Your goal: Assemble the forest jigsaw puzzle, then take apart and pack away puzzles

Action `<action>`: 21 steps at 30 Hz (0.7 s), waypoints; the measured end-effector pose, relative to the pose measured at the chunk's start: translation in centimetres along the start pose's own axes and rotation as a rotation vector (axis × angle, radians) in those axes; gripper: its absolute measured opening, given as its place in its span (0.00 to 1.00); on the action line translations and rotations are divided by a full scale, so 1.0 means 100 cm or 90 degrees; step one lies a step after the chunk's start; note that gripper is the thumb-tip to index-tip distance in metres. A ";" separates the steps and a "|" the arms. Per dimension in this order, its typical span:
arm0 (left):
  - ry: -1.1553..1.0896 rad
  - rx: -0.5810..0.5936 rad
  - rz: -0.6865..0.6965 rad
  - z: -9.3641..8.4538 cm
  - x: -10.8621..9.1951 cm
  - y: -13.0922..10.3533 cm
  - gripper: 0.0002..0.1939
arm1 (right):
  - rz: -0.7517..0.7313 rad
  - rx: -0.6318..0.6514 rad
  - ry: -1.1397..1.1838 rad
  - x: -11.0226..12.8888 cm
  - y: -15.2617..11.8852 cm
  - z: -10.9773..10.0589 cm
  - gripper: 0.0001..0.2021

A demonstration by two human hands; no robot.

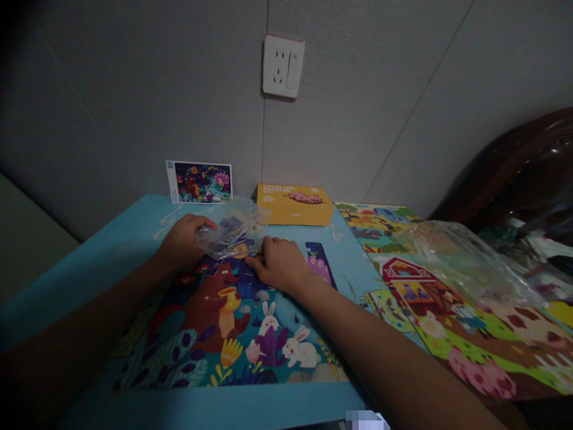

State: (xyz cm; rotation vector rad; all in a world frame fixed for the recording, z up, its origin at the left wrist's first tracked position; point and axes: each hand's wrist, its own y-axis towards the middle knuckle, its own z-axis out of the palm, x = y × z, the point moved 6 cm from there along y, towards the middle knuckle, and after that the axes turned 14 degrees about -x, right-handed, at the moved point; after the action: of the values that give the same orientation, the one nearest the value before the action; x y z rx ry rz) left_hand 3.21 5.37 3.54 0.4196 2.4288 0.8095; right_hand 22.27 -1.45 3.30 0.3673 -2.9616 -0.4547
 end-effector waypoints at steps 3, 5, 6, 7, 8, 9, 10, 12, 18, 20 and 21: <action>-0.093 -0.079 0.091 -0.016 -0.020 -0.001 0.20 | -0.024 -0.019 -0.031 0.003 0.000 0.002 0.25; -0.192 -0.093 0.160 -0.026 -0.033 -0.005 0.20 | -0.036 -0.046 -0.041 0.005 0.000 0.003 0.26; -0.239 -0.085 0.189 -0.030 -0.039 -0.007 0.19 | -0.039 -0.058 -0.042 0.007 0.000 0.003 0.26; -0.279 -0.074 0.210 -0.033 -0.044 -0.009 0.17 | -0.039 -0.068 -0.041 0.009 0.000 0.004 0.26; -0.312 -0.062 0.222 -0.035 -0.047 -0.011 0.15 | -0.037 -0.074 -0.037 0.010 0.000 0.004 0.26; -0.335 -0.051 0.225 -0.036 -0.049 -0.012 0.13 | -0.035 -0.078 -0.033 0.012 0.000 0.005 0.25; -0.349 -0.040 0.220 -0.035 -0.051 -0.013 0.12 | -0.031 -0.080 -0.027 0.013 0.000 0.005 0.25; -0.338 -0.018 0.189 -0.030 -0.051 -0.013 0.14 | -0.020 -0.081 -0.015 0.016 -0.001 0.005 0.25; -0.143 0.026 0.169 -0.003 -0.046 -0.016 0.18 | 0.016 -0.085 -0.012 0.016 -0.002 0.003 0.23; -0.124 0.045 0.183 0.002 -0.045 -0.018 0.18 | 0.023 -0.079 -0.003 0.015 -0.002 0.004 0.23; -0.120 0.050 0.186 0.002 -0.043 -0.019 0.18 | 0.027 -0.077 0.007 0.014 -0.001 0.004 0.23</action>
State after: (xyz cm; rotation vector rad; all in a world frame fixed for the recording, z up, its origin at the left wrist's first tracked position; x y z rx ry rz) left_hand 6.62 2.11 3.91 0.8576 2.2575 0.7566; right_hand 20.94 -1.84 3.03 0.2921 -2.9078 -0.6211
